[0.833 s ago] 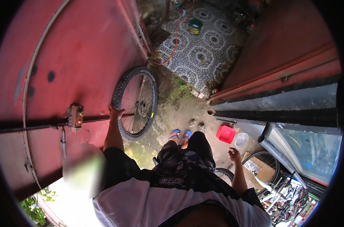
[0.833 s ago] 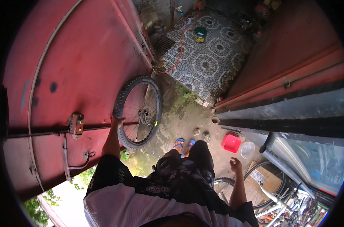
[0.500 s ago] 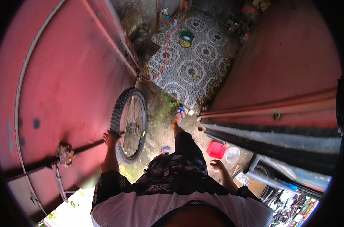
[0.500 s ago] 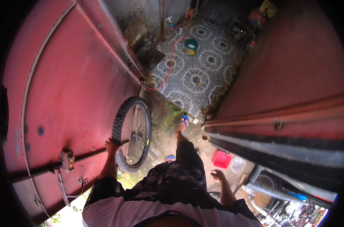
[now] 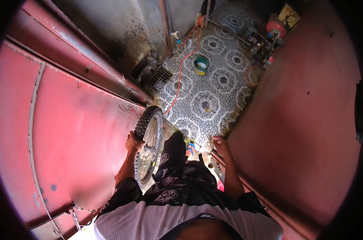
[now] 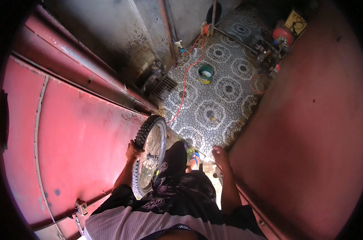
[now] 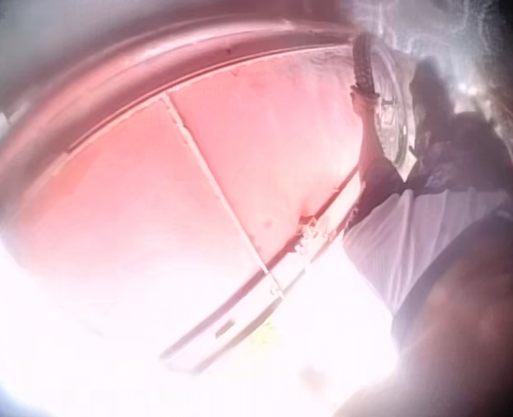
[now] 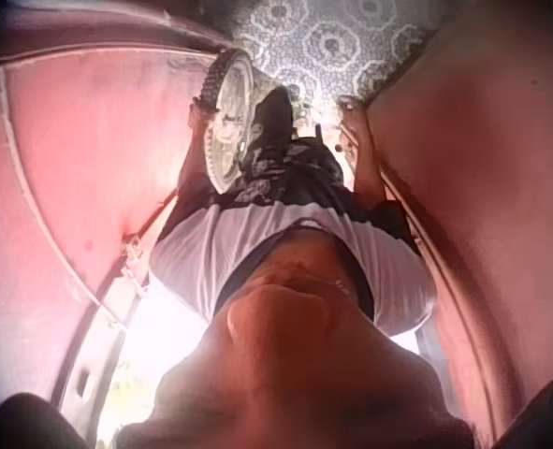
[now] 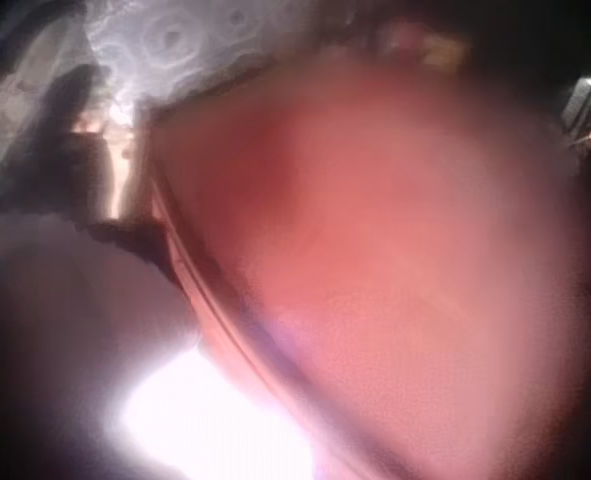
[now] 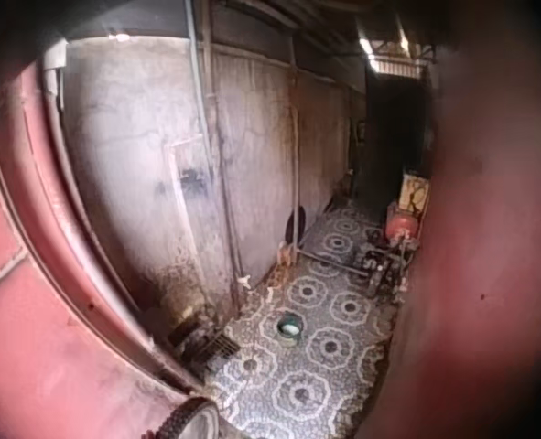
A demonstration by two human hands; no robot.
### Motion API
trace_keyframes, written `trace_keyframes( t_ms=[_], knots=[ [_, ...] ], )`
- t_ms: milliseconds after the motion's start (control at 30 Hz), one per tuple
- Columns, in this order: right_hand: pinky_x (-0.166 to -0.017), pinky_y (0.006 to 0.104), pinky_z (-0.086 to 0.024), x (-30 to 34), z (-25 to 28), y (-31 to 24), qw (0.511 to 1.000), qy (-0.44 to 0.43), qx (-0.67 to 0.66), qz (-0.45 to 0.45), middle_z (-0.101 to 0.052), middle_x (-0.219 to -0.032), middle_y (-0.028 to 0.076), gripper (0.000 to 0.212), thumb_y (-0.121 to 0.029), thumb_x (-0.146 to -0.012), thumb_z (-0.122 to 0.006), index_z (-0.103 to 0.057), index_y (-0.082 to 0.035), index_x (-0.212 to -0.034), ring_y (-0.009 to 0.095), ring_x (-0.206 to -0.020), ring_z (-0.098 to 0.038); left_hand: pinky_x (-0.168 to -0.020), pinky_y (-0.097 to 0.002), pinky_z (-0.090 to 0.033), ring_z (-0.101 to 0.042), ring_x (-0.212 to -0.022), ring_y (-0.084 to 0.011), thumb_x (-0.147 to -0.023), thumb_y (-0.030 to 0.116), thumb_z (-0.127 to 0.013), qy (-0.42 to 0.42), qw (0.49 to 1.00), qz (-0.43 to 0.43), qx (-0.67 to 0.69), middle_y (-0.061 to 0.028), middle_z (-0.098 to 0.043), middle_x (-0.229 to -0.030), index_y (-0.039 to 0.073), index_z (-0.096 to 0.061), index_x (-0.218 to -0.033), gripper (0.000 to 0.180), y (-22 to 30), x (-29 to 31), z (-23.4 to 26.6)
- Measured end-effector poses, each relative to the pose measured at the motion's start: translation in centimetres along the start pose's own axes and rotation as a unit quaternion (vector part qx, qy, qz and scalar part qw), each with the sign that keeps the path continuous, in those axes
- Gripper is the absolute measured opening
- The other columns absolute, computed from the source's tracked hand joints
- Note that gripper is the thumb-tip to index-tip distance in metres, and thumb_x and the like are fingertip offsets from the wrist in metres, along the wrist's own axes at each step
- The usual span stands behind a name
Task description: The person removes a bicycle wheel from a bike, then kneels and scrubs the wheel with a soapy sponge, focusing on the spokes and rim. The person rotates the wheel to clean different sections.
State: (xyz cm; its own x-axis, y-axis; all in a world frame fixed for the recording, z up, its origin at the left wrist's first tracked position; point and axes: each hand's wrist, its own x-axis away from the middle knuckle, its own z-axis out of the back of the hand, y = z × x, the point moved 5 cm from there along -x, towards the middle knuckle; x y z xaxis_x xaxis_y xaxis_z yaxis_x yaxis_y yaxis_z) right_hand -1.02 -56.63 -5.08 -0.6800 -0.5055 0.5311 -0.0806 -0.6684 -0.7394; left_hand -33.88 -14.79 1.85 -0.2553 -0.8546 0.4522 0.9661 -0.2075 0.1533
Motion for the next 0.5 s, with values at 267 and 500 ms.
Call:
trace_keyframes(
  t_ms=[267, 500],
  knots=[
    [-0.082, 0.0377, -0.058, -8.5, 9.7, -1.1, 0.980, 0.062, 0.189, -0.021, -0.078, -0.103, 0.015, 0.033, -0.027, -0.102, -0.066, -0.069, -0.007, -0.128, 0.021, -0.090, -0.076, -0.090, -0.0557, -0.055, -0.065, -0.112, -0.0458, -0.067, 0.028, -0.089, 0.033, 0.997, -0.026, 0.065, -0.0206, -0.061, -0.121, 0.011, -0.044, -0.127, 0.077, 11.7, -13.3, 6.2],
    [-0.095, 0.0400, -0.056, -16.5, 16.4, -5.9, 0.963, -0.096, 0.207, -0.146, -0.076, -0.120, 0.013, 0.038, -0.032, -0.102, -0.064, -0.068, -0.009, -0.132, 0.029, -0.110, -0.072, -0.095, -0.0596, -0.052, -0.059, -0.116, -0.0518, -0.069, 0.023, -0.088, 0.088, 0.987, -0.026, 0.134, -0.0277, -0.055, -0.122, 0.008, -0.041, -0.133, 0.081, 21.0, -24.0, 10.3]
  ],
)
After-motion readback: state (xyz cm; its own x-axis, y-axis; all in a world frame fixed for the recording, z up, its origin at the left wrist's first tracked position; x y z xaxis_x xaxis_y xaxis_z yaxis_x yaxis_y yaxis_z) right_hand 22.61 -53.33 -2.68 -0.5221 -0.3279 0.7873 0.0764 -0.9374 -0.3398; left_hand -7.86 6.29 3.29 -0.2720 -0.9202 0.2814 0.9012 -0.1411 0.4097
